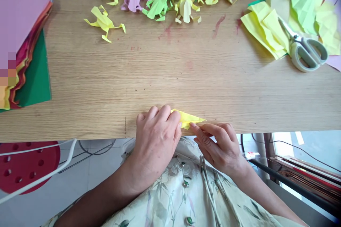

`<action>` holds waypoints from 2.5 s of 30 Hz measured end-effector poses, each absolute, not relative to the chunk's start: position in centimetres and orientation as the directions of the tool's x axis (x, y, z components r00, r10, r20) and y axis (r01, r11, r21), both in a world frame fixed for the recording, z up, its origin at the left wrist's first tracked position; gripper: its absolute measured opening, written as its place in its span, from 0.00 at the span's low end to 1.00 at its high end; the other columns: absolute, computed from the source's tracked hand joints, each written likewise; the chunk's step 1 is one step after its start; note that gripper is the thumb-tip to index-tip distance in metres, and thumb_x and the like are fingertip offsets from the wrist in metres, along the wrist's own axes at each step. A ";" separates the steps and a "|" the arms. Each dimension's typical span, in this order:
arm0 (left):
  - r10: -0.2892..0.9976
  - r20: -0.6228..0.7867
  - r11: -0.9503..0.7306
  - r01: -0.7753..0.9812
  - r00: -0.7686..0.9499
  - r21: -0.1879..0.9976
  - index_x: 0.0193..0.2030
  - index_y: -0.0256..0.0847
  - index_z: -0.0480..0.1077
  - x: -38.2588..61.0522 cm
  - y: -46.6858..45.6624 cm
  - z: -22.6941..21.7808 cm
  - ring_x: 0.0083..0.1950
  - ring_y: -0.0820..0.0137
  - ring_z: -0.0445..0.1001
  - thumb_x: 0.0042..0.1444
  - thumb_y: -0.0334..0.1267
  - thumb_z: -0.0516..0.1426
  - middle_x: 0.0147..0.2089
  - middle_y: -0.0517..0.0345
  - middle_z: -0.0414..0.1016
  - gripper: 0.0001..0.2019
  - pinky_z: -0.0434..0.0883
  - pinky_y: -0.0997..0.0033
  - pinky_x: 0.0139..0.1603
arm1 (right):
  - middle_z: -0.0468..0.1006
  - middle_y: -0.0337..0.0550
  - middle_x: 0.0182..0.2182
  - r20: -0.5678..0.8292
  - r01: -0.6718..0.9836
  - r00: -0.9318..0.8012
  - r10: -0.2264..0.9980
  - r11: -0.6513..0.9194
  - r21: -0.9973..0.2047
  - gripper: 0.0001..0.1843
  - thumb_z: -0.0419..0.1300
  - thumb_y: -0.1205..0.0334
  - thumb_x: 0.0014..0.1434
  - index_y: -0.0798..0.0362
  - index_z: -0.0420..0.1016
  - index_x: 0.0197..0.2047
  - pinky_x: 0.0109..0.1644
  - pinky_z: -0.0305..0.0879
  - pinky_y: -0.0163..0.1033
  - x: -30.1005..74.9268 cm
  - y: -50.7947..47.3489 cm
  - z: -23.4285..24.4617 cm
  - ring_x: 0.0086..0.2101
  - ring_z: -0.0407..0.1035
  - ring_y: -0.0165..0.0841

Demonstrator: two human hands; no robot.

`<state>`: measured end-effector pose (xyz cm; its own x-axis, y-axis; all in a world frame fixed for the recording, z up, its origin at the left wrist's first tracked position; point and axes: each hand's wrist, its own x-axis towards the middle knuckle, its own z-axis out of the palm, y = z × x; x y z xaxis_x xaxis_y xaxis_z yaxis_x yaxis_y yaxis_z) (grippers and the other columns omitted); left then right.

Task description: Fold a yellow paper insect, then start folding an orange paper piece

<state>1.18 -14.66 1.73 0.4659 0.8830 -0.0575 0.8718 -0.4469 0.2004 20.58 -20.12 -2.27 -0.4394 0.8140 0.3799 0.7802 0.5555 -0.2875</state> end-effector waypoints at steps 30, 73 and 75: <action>0.880 -0.021 -0.464 0.870 0.474 0.168 0.35 0.43 0.65 1.2 -14.8 1.5 0.39 0.61 0.65 0.63 0.33 0.52 0.35 0.57 0.67 0.05 0.57 0.60 0.36 | 0.70 0.55 0.48 0.406 0.817 -0.389 0.827 0.513 -0.262 0.40 0.62 0.73 0.60 0.56 0.52 0.72 0.42 0.67 0.45 21.0 -20.9 -3.2 0.40 0.67 0.38; 0.879 -0.046 -0.459 0.868 0.475 0.189 0.37 0.42 0.66 1.2 -14.9 1.6 0.42 0.60 0.66 0.65 0.34 0.50 0.39 0.54 0.70 0.06 0.60 0.58 0.39 | 0.73 0.50 0.44 0.391 0.922 -0.285 0.875 0.361 -0.137 0.36 0.61 0.66 0.62 0.49 0.55 0.71 0.41 0.59 0.45 19.9 -21.5 -3.0 0.38 0.64 0.38; 0.878 -0.046 -0.459 0.867 0.476 0.195 0.37 0.42 0.66 1.2 -14.9 1.7 0.42 0.60 0.66 0.65 0.35 0.51 0.39 0.54 0.71 0.05 0.59 0.59 0.38 | 0.73 0.50 0.43 0.408 0.937 -0.269 0.873 0.335 -0.100 0.36 0.61 0.65 0.62 0.49 0.56 0.70 0.41 0.58 0.45 20.2 -21.4 -2.9 0.38 0.63 0.39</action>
<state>1.18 -14.89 1.68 0.4756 0.8785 -0.0455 0.8667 -0.4591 0.1950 20.20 -21.39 -2.85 -0.2687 0.8725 0.4081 0.9367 0.3354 -0.1003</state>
